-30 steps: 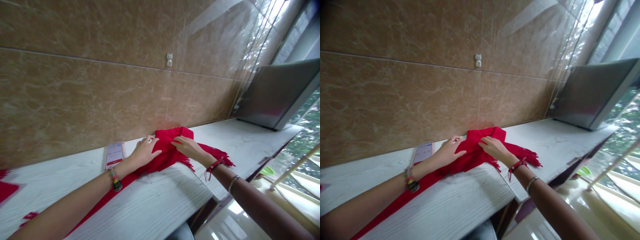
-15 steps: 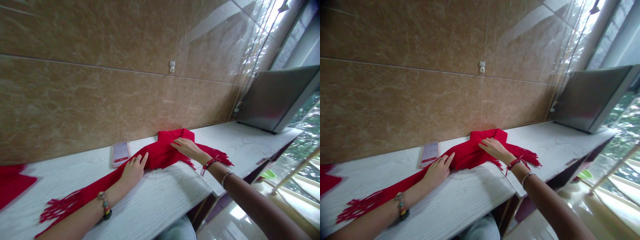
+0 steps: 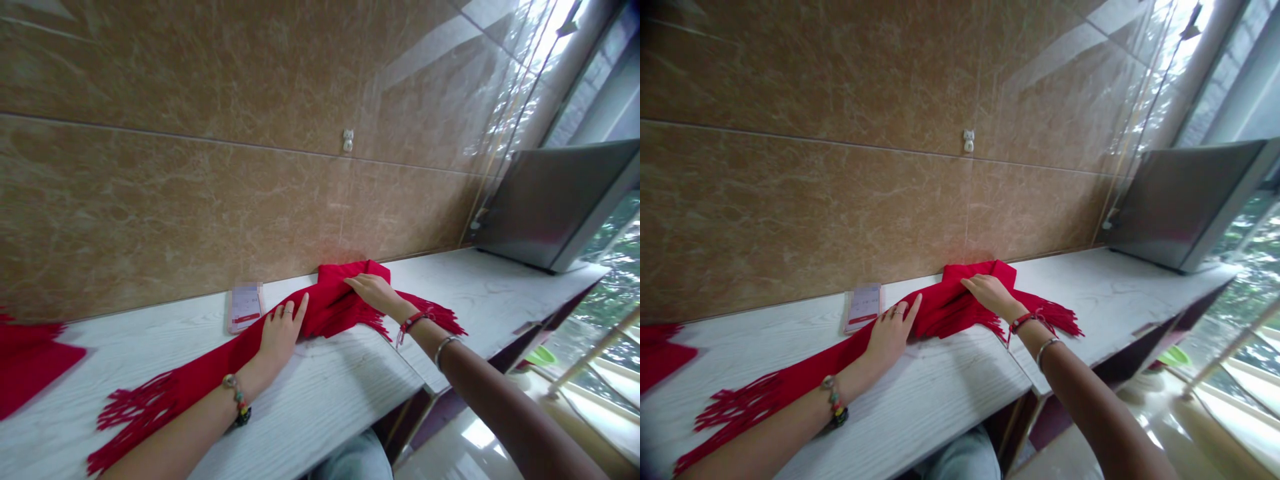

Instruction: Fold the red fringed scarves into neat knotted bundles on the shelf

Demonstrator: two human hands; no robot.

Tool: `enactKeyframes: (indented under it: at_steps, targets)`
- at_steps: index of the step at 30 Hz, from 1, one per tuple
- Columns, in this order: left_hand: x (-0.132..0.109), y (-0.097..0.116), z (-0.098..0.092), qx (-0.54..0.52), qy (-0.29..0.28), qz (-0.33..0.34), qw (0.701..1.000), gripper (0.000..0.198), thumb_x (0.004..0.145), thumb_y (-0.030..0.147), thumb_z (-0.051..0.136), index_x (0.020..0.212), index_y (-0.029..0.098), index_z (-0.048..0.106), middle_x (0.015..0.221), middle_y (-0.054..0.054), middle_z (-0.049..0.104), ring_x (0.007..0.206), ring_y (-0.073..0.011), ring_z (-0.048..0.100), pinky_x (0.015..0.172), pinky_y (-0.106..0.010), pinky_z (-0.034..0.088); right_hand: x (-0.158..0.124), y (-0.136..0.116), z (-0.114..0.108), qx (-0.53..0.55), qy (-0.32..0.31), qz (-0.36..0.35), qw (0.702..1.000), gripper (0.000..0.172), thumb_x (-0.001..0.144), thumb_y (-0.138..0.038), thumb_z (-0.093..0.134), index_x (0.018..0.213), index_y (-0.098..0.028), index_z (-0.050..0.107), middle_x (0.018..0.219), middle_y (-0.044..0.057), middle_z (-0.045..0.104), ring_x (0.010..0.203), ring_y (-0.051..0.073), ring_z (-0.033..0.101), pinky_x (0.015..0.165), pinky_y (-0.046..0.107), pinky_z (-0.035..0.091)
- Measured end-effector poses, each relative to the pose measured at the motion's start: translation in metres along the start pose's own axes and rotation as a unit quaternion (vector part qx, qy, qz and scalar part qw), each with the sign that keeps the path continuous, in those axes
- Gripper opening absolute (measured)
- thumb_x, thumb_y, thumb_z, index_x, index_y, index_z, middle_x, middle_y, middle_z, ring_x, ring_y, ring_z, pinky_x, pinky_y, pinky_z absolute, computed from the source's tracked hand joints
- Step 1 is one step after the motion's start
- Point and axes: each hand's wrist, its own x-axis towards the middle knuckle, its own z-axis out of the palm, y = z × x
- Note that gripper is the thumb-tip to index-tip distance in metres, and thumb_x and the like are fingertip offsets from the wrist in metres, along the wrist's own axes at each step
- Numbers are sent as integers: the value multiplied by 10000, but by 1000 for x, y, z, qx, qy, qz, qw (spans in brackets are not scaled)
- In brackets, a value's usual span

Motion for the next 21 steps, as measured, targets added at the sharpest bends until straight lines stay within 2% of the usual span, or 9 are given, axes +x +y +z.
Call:
enactKeyframes:
  at_steps: [2, 4, 6, 8, 11, 14, 16, 21]
  targets:
    - [3, -5, -9, -7, -4, 7, 1000, 630, 784, -31, 268, 1368, 203, 229, 1143, -135, 526, 951, -223, 556, 744, -333, 488, -1, 3, 1, 16, 5, 5, 1000, 308, 847, -101, 386, 1112, -112, 544, 926, 118, 656, 826, 186, 599, 727, 289, 471]
    - [5, -13, -20, -23, 6, 22, 999, 591, 787, -30, 259, 1341, 170, 303, 1145, -136, 544, 959, -211, 568, 766, -315, 494, -2, 6, 3, 28, 19, 27, 999, 329, 848, -94, 371, 1130, -111, 538, 964, 127, 652, 864, 186, 604, 739, 290, 481]
    - [5, -18, -30, -37, 30, 50, 998, 550, 786, -33, 258, 1302, 120, 374, 1219, -150, 510, 1065, -211, 524, 867, -311, 459, -5, 9, 6, 35, 37, 51, 997, 351, 852, -92, 355, 1159, -113, 523, 1014, 132, 641, 904, 185, 603, 756, 289, 487]
    - [2, -18, -33, -46, 40, 96, 994, 526, 785, -36, 256, 1277, 82, 400, 1305, -155, 434, 1193, -215, 415, 971, -328, 380, -11, 11, 11, 40, 48, 56, 996, 371, 853, -85, 343, 1186, -114, 504, 1080, 134, 617, 959, 187, 590, 793, 298, 483]
    - [-8, -13, -21, -57, -15, 156, 986, 544, 774, -48, 242, 1282, 81, 387, 1352, -138, 372, 1249, -211, 332, 1012, -367, 328, -23, 10, 18, 41, 31, 27, 998, 383, 844, -70, 350, 1195, -107, 496, 1133, 135, 590, 1010, 197, 570, 838, 318, 471]
    - [-16, -8, 0, -69, -73, 164, 981, 594, 752, -69, 218, 1306, 104, 346, 1381, -119, 320, 1256, -201, 317, 991, -375, 354, -35, 7, 23, 42, 5, 6, 999, 390, 835, -71, 372, 1210, -92, 477, 1151, 148, 576, 1026, 199, 563, 852, 322, 469]
    - [-18, -7, 9, -80, -83, 159, 981, 629, 735, -82, 208, 1322, 116, 317, 1399, -108, 281, 1267, -192, 291, 991, -368, 354, -38, 6, 24, 48, -3, 6, 999, 405, 829, -68, 376, 1225, -90, 461, 1169, 156, 561, 1041, 196, 554, 864, 323, 465]
    - [-18, -11, 4, -97, -86, 148, 980, 667, 721, -90, 204, 1330, 165, 302, 1420, -81, 235, 1286, -185, 245, 1002, -384, 330, -35, 1, 20, 49, -17, 41, 998, 459, 791, -24, 373, 1241, -83, 444, 1180, 162, 550, 1024, 205, 565, 845, 324, 477]
